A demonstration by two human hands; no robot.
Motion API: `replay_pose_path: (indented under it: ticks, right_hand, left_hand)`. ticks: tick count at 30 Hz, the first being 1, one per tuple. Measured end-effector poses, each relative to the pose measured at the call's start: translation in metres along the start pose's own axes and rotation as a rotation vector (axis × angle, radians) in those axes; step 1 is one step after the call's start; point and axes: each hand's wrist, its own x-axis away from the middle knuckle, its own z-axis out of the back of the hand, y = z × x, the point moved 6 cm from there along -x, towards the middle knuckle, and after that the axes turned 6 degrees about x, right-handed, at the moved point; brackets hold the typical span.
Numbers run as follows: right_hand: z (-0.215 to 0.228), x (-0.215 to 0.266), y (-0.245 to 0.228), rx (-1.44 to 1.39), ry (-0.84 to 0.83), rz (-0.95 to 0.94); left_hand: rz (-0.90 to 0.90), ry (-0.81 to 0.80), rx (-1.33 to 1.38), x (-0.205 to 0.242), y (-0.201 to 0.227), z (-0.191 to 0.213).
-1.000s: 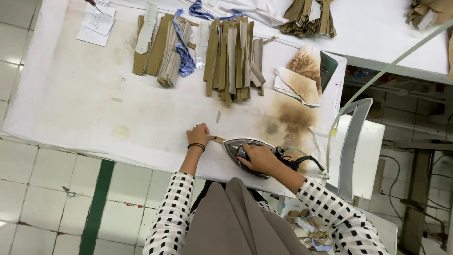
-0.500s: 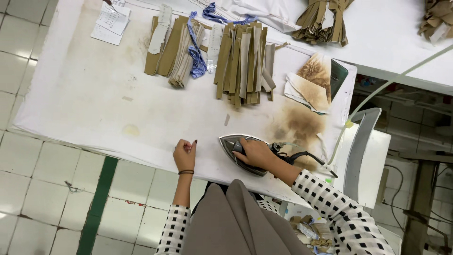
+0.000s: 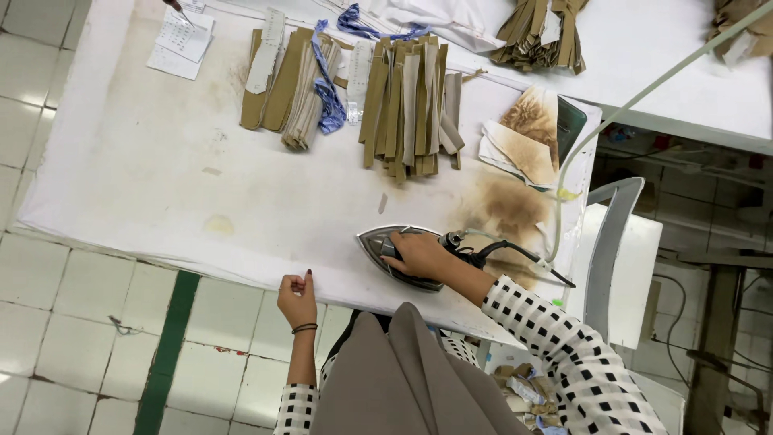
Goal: The person repeatedly picks up narrow beige fabric strips, folds them in half lengthwise, and presses them with a steam iron on a white worktable. They handle the strips one at a time, placing each finished piece aside before starting the next.
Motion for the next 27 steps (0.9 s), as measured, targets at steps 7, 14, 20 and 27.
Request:
replay_pose_path:
  ticks: [7,14,20,27]
  right_hand:
    - [0.000,0.001,0.007,-0.033,0.040,-0.064]
    - [0.011,0.012,0.012,-0.022,0.042,-0.079]
    - [0.011,0.033,0.011,0.000,0.013,-0.075]
    - [-0.003,0.072,0.028,0.012,-0.028,-0.100]
  left_hand:
    - [-0.096,-0.076,0.022,0.003,0.041,-0.021]
    - [-0.116,-0.092,0.052,-0.005,0.049,-0.035]
    - [-0.094,-0.127,0.107,-0.002,0.050,-0.050]
    - [-0.076,-0.234,0.094,0.006,0.060,-0.061]
